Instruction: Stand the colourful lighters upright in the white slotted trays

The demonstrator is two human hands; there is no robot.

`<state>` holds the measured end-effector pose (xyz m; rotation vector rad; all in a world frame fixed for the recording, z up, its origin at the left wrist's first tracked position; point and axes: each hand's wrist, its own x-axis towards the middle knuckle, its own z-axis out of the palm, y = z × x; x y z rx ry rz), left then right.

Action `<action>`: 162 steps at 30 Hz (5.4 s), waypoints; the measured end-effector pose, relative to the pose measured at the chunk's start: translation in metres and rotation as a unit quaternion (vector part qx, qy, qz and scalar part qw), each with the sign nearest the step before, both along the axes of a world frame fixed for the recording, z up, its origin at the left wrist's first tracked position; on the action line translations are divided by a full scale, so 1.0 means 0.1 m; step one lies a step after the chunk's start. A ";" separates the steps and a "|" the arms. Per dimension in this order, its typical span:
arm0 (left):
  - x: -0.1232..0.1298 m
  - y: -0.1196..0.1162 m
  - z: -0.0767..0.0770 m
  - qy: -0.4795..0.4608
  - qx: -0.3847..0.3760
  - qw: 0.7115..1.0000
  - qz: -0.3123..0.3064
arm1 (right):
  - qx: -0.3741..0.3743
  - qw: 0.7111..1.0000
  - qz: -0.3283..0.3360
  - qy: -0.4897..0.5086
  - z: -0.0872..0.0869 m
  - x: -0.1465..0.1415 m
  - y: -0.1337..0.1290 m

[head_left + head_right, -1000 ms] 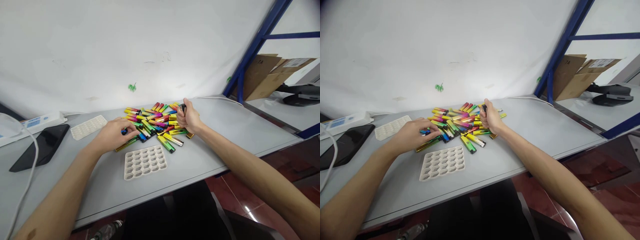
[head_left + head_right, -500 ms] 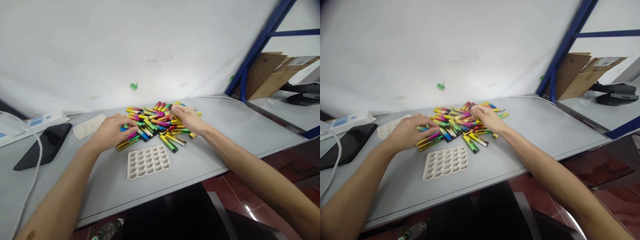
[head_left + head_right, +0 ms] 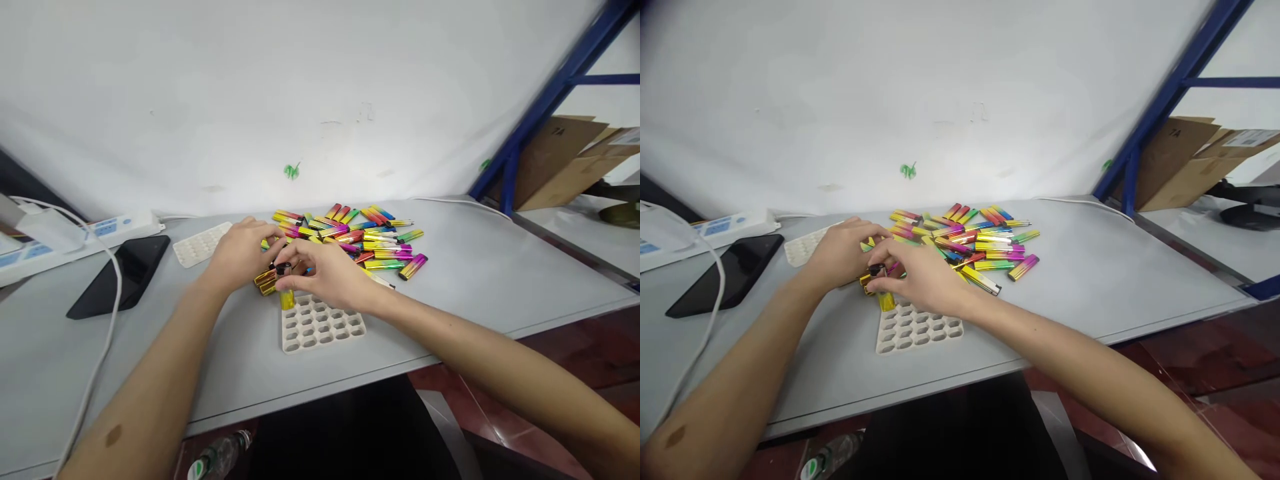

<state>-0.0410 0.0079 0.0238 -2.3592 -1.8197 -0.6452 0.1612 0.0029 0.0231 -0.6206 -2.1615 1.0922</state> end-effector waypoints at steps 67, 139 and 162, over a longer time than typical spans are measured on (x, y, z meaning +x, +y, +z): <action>-0.04 0.09 -0.28 0.021 -0.142 0.990 0.010 | -0.367 0.893 -0.098 0.239 -0.05 0.39 0.52; 0.17 0.06 -0.21 -0.106 0.062 0.991 0.045 | 0.103 0.992 0.046 -0.061 -0.11 0.30 0.10; 0.19 -0.02 -0.10 -0.210 -0.088 0.973 -0.032 | -0.232 0.910 -0.189 0.285 -0.15 0.29 0.48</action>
